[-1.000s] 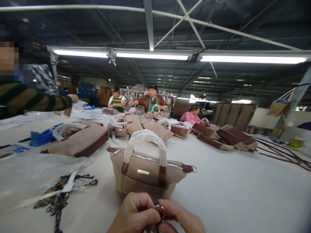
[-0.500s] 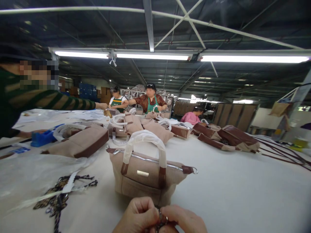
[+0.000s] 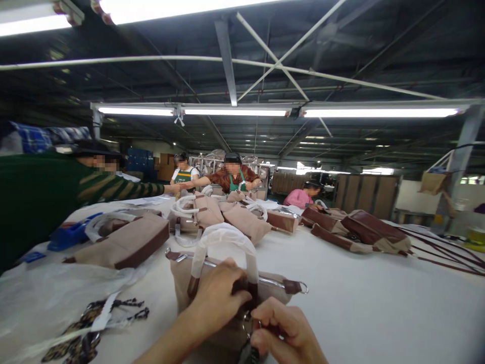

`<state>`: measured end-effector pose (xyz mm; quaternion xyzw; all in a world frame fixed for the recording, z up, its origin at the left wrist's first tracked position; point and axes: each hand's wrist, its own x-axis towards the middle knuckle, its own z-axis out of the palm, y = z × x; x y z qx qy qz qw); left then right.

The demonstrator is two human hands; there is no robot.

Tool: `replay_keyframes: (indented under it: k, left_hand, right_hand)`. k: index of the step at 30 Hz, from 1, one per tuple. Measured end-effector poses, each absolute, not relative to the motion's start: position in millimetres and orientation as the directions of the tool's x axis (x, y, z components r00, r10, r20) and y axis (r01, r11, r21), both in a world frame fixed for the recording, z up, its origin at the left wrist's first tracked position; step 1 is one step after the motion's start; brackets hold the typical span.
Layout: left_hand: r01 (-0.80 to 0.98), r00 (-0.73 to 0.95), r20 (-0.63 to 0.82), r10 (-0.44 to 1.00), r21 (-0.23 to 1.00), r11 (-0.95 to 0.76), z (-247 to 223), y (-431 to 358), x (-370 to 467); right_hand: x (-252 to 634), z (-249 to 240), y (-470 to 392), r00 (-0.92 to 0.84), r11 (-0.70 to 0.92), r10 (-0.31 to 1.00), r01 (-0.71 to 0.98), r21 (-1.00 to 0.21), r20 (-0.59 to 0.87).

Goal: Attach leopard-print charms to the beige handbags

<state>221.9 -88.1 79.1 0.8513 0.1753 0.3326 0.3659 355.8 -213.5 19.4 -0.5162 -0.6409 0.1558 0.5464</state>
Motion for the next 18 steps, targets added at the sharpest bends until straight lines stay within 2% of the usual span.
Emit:
replay_keyframes:
  k: [3, 7, 11, 18]
  left_hand:
    - [0.106, 0.740, 0.418, 0.527, 0.701, -0.705, 79, -83, 243]
    - [0.034, 0.758, 0.339, 0.557, 0.833, -0.553, 72, -77, 258]
    - [0.051, 0.757, 0.276, 0.592, 0.878, -0.475, 67, -77, 260]
    - [-0.056, 0.680, 0.285, 0.676, 0.939, -0.340, 60, -87, 262]
  right_hand:
    - [359, 14, -207, 0.115, 0.404, 0.843, 0.511, -0.759, 0.526]
    - [359, 13, -197, 0.213, 0.374, 0.807, 0.538, -0.755, 0.551]
    - [351, 13, -186, 0.350, 0.349, 0.740, 0.531, -0.772, 0.575]
    - [335, -5, -172, 0.583, 0.272, 0.651, 0.419, -0.866, 0.486]
